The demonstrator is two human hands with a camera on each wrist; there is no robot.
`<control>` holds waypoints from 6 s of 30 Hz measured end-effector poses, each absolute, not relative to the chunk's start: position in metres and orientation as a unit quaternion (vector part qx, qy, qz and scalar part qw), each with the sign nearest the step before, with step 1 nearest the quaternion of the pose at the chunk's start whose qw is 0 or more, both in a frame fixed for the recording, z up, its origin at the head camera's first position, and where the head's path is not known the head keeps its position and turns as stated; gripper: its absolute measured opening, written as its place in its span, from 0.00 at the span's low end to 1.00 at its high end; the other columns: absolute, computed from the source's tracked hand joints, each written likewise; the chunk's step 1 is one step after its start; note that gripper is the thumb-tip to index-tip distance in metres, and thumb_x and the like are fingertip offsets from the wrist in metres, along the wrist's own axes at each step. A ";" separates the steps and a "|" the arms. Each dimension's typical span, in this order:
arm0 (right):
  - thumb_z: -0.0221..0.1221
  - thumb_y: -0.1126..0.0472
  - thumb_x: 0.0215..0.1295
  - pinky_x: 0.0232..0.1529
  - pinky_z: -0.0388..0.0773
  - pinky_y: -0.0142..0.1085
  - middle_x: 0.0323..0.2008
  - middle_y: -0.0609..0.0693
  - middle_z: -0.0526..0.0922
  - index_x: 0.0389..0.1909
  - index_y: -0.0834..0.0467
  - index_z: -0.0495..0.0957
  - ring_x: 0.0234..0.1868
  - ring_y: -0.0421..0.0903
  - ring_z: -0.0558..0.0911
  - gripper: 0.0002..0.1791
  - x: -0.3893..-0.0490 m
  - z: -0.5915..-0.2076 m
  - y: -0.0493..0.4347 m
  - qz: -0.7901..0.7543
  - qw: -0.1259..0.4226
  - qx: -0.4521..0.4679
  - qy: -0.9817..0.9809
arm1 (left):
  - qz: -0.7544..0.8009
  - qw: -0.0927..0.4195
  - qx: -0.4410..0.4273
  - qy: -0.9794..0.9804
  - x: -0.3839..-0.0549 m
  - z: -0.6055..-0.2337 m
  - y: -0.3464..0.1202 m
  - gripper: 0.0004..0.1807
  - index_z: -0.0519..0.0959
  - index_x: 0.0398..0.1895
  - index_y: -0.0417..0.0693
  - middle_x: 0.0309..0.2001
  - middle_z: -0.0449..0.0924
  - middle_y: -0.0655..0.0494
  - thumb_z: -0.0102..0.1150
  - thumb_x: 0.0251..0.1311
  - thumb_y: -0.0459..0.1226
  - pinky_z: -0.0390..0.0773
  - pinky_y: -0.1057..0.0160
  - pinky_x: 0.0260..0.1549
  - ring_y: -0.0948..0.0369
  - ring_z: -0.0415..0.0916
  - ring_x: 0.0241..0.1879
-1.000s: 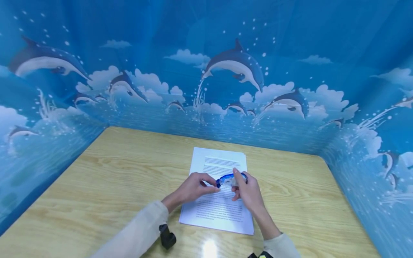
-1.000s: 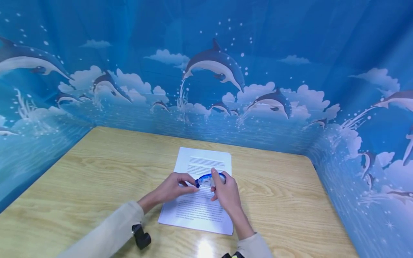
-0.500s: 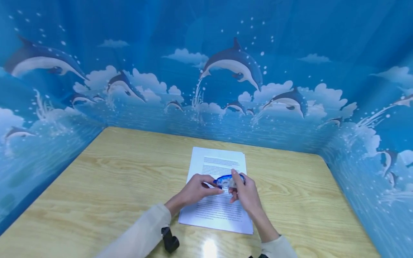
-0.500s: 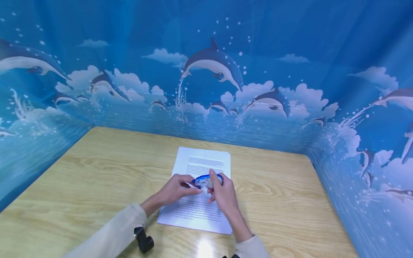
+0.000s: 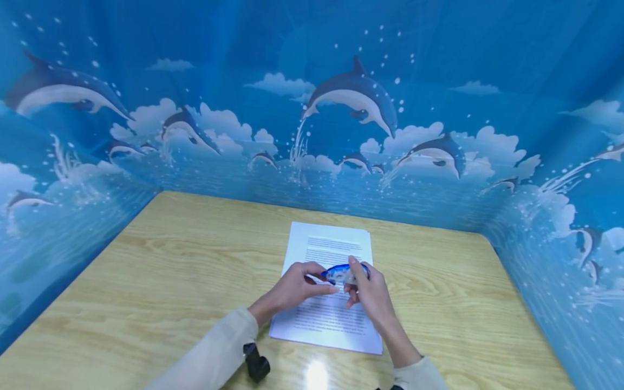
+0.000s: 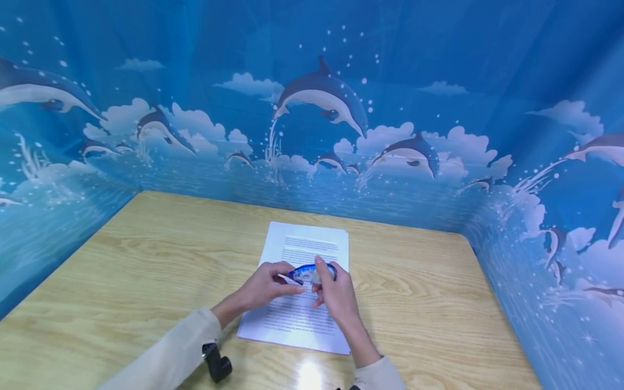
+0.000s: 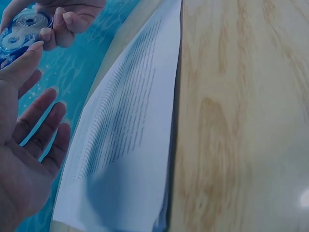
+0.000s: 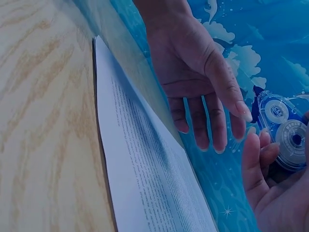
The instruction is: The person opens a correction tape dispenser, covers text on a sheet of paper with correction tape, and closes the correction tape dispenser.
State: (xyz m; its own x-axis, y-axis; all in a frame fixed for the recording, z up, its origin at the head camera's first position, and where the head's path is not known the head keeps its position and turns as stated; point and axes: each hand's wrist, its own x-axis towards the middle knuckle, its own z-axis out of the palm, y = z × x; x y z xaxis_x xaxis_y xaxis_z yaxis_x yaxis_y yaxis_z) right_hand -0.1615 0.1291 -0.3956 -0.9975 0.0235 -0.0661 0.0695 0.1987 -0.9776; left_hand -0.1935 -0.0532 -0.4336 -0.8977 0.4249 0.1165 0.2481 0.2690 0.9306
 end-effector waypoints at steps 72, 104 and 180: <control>0.55 0.37 0.64 0.20 0.73 0.31 0.27 0.50 0.71 0.37 0.58 0.70 0.23 0.41 0.69 0.26 -0.168 -0.408 0.151 -0.770 0.005 0.131 0.624 | 0.074 0.076 0.309 0.945 -0.204 -0.453 -0.127 0.46 0.51 0.76 0.59 0.76 0.41 0.50 0.39 0.59 0.70 0.38 0.42 0.67 0.47 0.35 0.73; 0.69 0.44 0.53 0.23 0.82 0.36 0.26 0.53 0.80 0.47 0.65 0.69 0.21 0.41 0.79 0.33 -0.180 -0.452 0.084 -0.730 0.016 0.129 0.671 | 0.077 0.067 0.307 0.946 -0.203 -0.455 -0.126 0.46 0.53 0.75 0.58 0.75 0.43 0.48 0.41 0.59 0.70 0.38 0.41 0.66 0.46 0.37 0.73; 0.67 0.54 0.58 0.17 0.80 0.36 0.33 0.58 0.80 0.38 0.62 0.64 0.15 0.46 0.81 0.23 -0.188 -0.459 0.076 -0.568 -0.014 0.022 0.823 | 0.077 0.073 0.290 0.951 -0.203 -0.457 -0.125 0.47 0.52 0.75 0.61 0.76 0.41 0.52 0.40 0.56 0.72 0.36 0.42 0.67 0.48 0.35 0.73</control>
State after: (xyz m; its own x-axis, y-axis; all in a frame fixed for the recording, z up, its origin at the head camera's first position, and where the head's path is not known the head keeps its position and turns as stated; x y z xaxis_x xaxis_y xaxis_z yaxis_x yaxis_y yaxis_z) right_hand -0.1883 0.0762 -0.4592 -0.9987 0.0517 -0.0013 0.0196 0.3543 -0.9349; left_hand -0.2029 -0.1252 -0.4567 -0.8209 0.5633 -0.0939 0.5407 0.8196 0.1894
